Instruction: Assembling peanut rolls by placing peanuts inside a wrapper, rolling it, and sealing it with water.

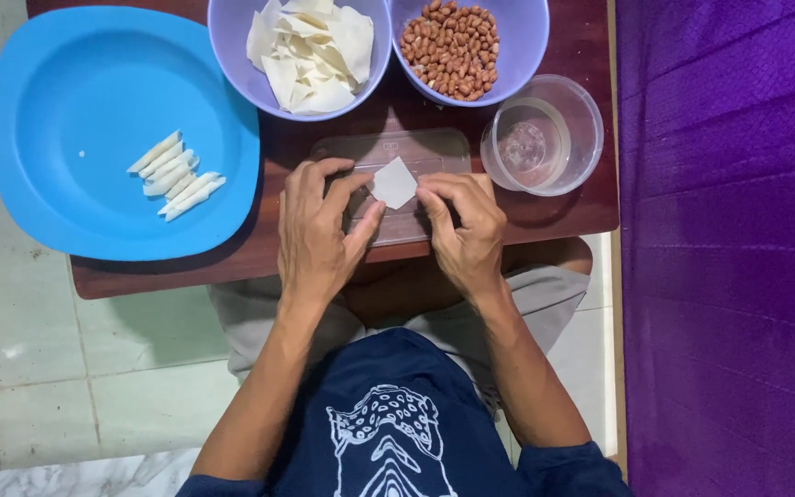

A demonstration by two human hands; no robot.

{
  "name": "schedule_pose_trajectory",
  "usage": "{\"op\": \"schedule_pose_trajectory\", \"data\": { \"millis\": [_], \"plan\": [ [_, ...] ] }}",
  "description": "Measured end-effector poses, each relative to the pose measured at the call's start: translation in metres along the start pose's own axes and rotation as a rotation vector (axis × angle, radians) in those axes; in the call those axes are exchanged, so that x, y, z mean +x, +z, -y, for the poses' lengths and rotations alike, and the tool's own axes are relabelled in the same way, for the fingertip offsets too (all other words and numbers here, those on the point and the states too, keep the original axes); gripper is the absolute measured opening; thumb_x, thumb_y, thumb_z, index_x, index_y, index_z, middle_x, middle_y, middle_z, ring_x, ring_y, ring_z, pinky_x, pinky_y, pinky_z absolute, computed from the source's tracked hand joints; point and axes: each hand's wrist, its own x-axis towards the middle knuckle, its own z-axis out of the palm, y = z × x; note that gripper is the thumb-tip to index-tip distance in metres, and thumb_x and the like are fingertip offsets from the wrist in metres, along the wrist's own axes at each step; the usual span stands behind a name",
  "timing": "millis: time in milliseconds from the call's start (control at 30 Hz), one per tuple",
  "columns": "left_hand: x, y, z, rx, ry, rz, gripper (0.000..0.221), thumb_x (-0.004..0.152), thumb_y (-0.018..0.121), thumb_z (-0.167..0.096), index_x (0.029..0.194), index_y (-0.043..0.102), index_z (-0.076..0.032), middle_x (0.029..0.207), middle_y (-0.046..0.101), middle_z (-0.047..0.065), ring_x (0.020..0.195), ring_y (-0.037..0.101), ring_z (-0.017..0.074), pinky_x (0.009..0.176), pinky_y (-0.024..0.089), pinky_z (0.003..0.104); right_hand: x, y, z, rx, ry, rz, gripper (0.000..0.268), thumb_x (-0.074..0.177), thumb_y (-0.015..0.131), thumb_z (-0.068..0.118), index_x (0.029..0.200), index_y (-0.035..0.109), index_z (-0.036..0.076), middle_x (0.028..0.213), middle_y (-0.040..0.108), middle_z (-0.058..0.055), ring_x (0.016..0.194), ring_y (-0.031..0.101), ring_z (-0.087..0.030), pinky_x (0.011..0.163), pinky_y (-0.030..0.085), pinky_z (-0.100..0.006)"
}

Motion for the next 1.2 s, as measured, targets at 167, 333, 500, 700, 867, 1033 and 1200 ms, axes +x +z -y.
{"op": "schedule_pose_trajectory", "data": {
  "millis": [167, 333, 500, 700, 867, 1033, 1200],
  "plan": [
    [0.000, 0.002, 0.003, -0.022, 0.026, -0.032, 0.022, 0.095, 0.078, -0.027, 0.112, 0.072, -0.014, 0.118, 0.062, 0.006, 0.117, 0.058, 0.0335, 0.093, 0.047, 0.044, 0.001, -0.001, -0.002, 0.019, -0.025, -0.027, 0.013, 0.105, 0.064, 0.008, 0.109, 0.076, 0.005, 0.100, 0.077, -0.010, 0.093, 0.072, -0.031, 0.082, 0.057, -0.039],
    [-0.002, 0.007, 0.007, -0.043, 0.055, -0.068, 0.015, 0.100, 0.071, -0.024, 0.111, 0.071, -0.014, 0.116, 0.062, 0.005, 0.117, 0.058, 0.0317, 0.094, 0.047, 0.042, 0.003, -0.004, 0.000, 0.027, -0.062, -0.037, 0.009, 0.100, 0.071, 0.006, 0.106, 0.078, 0.005, 0.095, 0.077, -0.010, 0.088, 0.074, -0.032, 0.079, 0.058, -0.040],
    [0.002, -0.002, -0.006, -0.071, 0.067, -0.142, 0.011, 0.101, 0.068, -0.020, 0.109, 0.074, -0.015, 0.112, 0.062, 0.002, 0.114, 0.058, 0.0278, 0.093, 0.044, 0.040, 0.000, -0.006, -0.003, 0.056, -0.047, -0.033, 0.006, 0.093, 0.081, 0.012, 0.092, 0.076, 0.009, 0.086, 0.077, -0.005, 0.081, 0.074, -0.027, 0.080, 0.056, -0.038],
    [0.035, -0.016, -0.029, -0.218, 0.168, -0.166, 0.015, 0.101, 0.066, -0.016, 0.112, 0.077, -0.014, 0.107, 0.067, 0.003, 0.102, 0.062, 0.0264, 0.089, 0.048, 0.037, 0.057, -0.043, 0.029, 0.003, -0.181, 0.045, 0.016, 0.101, 0.064, -0.003, 0.114, 0.073, -0.001, 0.092, 0.074, -0.019, 0.086, 0.072, -0.042, 0.078, 0.057, -0.048],
    [0.102, -0.010, -0.036, 0.043, 0.311, -0.055, 0.026, 0.096, 0.069, -0.011, 0.122, 0.072, -0.012, 0.125, 0.061, 0.008, 0.120, 0.053, 0.0336, 0.093, 0.042, 0.046, 0.150, -0.049, -0.016, -0.214, -0.199, 0.441, 0.018, 0.092, 0.073, 0.002, 0.110, 0.073, 0.003, 0.097, 0.071, -0.024, 0.092, 0.068, -0.051, 0.081, 0.053, -0.058],
    [0.126, 0.021, -0.012, 0.208, 0.336, 0.045, 0.026, 0.079, 0.082, -0.012, 0.102, 0.076, -0.021, 0.129, 0.064, 0.008, 0.138, 0.044, 0.0376, 0.101, 0.034, 0.058, 0.187, 0.004, -0.093, -0.385, -0.227, 0.864, 0.059, 0.085, 0.077, 0.033, 0.140, 0.063, 0.017, 0.136, 0.060, -0.017, 0.130, 0.051, -0.040, 0.093, 0.039, -0.068],
    [0.130, 0.021, -0.024, 0.233, 0.302, 0.021, 0.018, 0.075, 0.084, -0.008, 0.092, 0.080, -0.013, 0.118, 0.069, 0.008, 0.134, 0.047, 0.0359, 0.099, 0.035, 0.054, 0.190, 0.000, -0.087, -0.366, -0.150, 0.825, 0.010, 0.088, 0.066, 0.009, 0.097, 0.066, 0.004, 0.088, 0.066, -0.018, 0.079, 0.064, -0.041, 0.069, 0.047, -0.048]
  ]
}}
